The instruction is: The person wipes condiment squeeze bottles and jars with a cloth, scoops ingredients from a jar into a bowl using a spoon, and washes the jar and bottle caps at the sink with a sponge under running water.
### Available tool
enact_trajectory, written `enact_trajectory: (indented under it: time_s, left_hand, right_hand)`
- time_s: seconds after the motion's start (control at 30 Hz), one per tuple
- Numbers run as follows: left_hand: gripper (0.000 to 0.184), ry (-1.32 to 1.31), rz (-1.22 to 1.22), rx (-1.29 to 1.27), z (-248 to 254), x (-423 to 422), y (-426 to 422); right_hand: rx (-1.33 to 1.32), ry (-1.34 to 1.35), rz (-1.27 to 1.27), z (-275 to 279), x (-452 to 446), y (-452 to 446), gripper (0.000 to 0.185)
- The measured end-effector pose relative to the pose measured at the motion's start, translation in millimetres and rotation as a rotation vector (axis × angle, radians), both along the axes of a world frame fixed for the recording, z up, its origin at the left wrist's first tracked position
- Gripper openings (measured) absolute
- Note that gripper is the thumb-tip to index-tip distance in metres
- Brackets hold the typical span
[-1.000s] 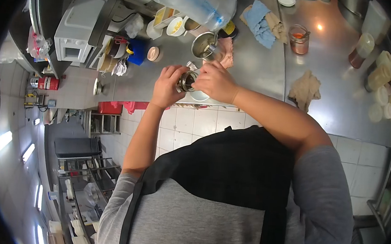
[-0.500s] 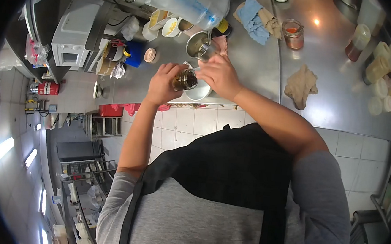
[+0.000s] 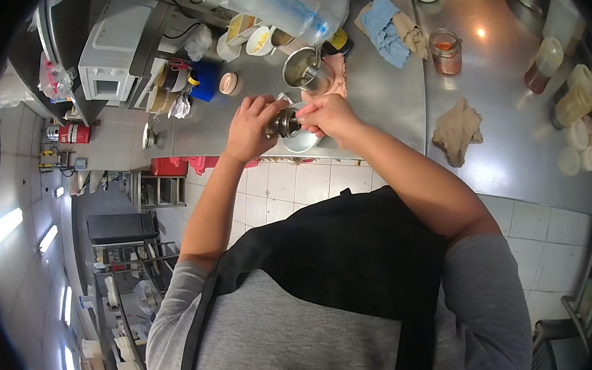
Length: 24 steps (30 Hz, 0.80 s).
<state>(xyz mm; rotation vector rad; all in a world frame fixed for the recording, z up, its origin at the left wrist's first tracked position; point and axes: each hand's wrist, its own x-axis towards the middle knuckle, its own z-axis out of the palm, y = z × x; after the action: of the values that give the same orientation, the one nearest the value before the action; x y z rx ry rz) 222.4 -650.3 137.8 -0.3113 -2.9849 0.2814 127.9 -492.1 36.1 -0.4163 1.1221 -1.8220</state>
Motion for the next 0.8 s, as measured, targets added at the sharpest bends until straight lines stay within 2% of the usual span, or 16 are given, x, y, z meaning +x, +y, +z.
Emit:
enact_trajectory:
  time_s: [0.03,0.13,0.23,0.33,0.43,0.53,0.63,0.73,0.8]
  left_hand:
    - [0.066,-0.02,-0.005,-0.031,-0.6,0.9,0.5]
    - [0.068,-0.096,0.021,-0.09,-0.7,4.1,-1.1]
    - [0.069,-0.128,0.033,-0.084,-1.7,7.4,-6.2]
    - [0.07,-0.136,0.032,-0.063,-1.3,5.7,-1.9]
    - [0.07,-0.154,0.049,-0.072,-1.2,2.7,-0.9]
    - [0.07,-0.154,0.072,-0.04,-2.6,3.3,-7.9]
    - [0.07,-0.177,0.103,-0.015,0.5,4.4,-6.4]
    - [0.07,-0.221,0.126,-0.027,0.3,2.2,-2.0]
    - [0.07,-0.222,0.121,-0.029,-0.5,1.5,-2.7]
  right_hand:
    - [0.005,-0.002,0.05,-1.4,-1.6,-2.1,0.012]
    - [0.162,0.215,0.078,-0.3,-5.7,-3.7,0.013]
    - [0.16,0.267,0.088,1.4,-13.4,14.6,0.015]
    - [0.032,0.05,0.036,-13.0,-8.3,4.9,0.012]
    - [0.062,0.106,0.023,-17.1,2.5,-7.9,0.012]
    - [0.193,0.409,-0.076,-17.9,-1.8,5.6,0.013]
    - [0.135,0.197,-0.049,-12.4,-4.3,16.1,0.012]
    - [0.048,0.102,-0.076,-16.7,6.2,-8.8,0.011]
    - [0.102,0.227,-0.092,-17.2,9.4,-14.1,0.011]
